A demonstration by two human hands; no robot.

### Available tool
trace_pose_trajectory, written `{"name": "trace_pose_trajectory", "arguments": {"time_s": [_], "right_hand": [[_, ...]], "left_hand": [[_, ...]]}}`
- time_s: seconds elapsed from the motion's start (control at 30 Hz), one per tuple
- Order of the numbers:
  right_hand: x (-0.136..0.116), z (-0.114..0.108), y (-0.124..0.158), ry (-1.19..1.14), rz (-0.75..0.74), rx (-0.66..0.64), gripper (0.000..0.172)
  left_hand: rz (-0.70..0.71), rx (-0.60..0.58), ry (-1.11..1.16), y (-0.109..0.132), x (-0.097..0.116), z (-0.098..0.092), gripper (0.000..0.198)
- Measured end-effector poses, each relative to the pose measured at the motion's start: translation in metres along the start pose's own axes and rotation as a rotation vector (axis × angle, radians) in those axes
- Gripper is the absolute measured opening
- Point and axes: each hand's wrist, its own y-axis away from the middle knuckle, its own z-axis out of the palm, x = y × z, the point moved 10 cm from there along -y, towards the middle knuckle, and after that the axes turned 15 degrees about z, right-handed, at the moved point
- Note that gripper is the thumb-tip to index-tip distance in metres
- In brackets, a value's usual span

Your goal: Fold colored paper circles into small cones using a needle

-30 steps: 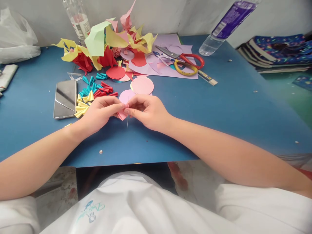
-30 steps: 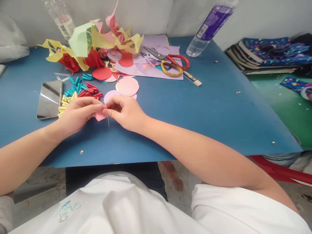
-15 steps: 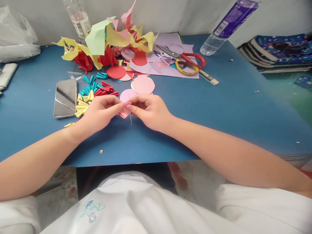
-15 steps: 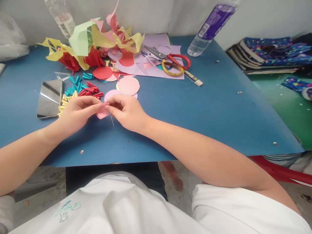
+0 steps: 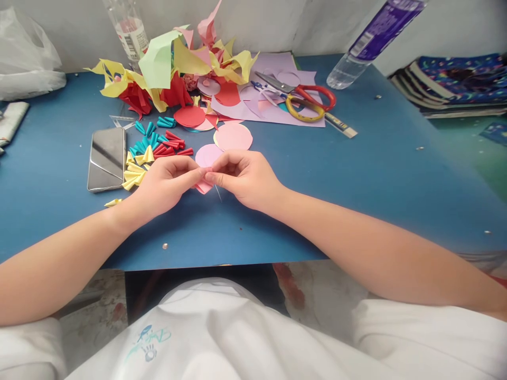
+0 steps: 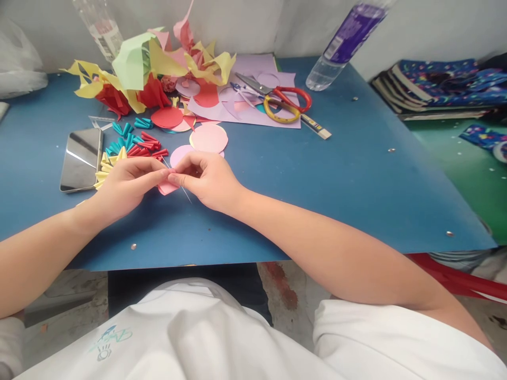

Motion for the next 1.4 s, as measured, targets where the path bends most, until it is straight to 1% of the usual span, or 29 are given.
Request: {"name": "trace_pose_trajectory", "arguments": {"time_s": [0.13, 0.23, 0.3, 0.4, 0.63, 0.87, 1.03, 1.17, 1.27, 1.37, 1.4], "right_hand": [[0.0004, -0.0007, 0.0017, 0.022, 0.015, 0.035, 0.057], [0.002, 0.0014, 0.0026, -0.005, 0.033, 0.023, 0.055], [0.0035, 0.0029, 0.0033, -0.031, 0.05, 0.007, 0.055], [0.0048, 0.0018, 0.0041, -0.002, 0.068, 0.02, 0.055], [0.0023, 0.0013, 0.0035, 0.011, 0.046, 0.023, 0.058], [0.0025, 0.0019, 0.0046, 0.003, 0.041, 0.02, 0.063], [0.0047, -0.0004, 0.0044, 0.039, 0.044, 0.035, 0.062], [0.0045, 0.0004, 0.0049, 0.046, 0.046, 0.03, 0.061], [0.0032, 0.0016, 0.0048, 0.033, 0.048, 0.02, 0.062], [0.0026, 0.0047, 0.0049, -0.011, 0.067, -0.022, 0.06], [0.0028, 0.0065, 0.0054, -0.024, 0.079, -0.045, 0.058]], "left_hand": [[-0.017, 0.0, 0.02, -0.0006, -0.0014, 0.0009, 0.025], [-0.025, -0.011, 0.024, -0.0009, -0.0032, 0.0016, 0.024], [-0.013, -0.018, 0.014, -0.0015, -0.0031, 0.0015, 0.024], [0.01, -0.023, 0.002, -0.0024, -0.0022, 0.0015, 0.024], [0.008, -0.011, -0.011, -0.0027, -0.0038, 0.0015, 0.025], [-0.038, -0.006, -0.071, -0.0015, -0.0051, 0.0, 0.026], [-0.026, -0.025, -0.03, 0.0, -0.0013, 0.0021, 0.025], [-0.027, -0.024, -0.026, 0.0002, -0.0023, 0.0021, 0.025], [0.001, -0.029, -0.063, -0.0018, -0.0014, 0.0021, 0.025], [0.027, -0.057, -0.143, -0.003, 0.0002, 0.0038, 0.03], [0.014, -0.088, -0.168, -0.0023, -0.0013, 0.0066, 0.029]]}}
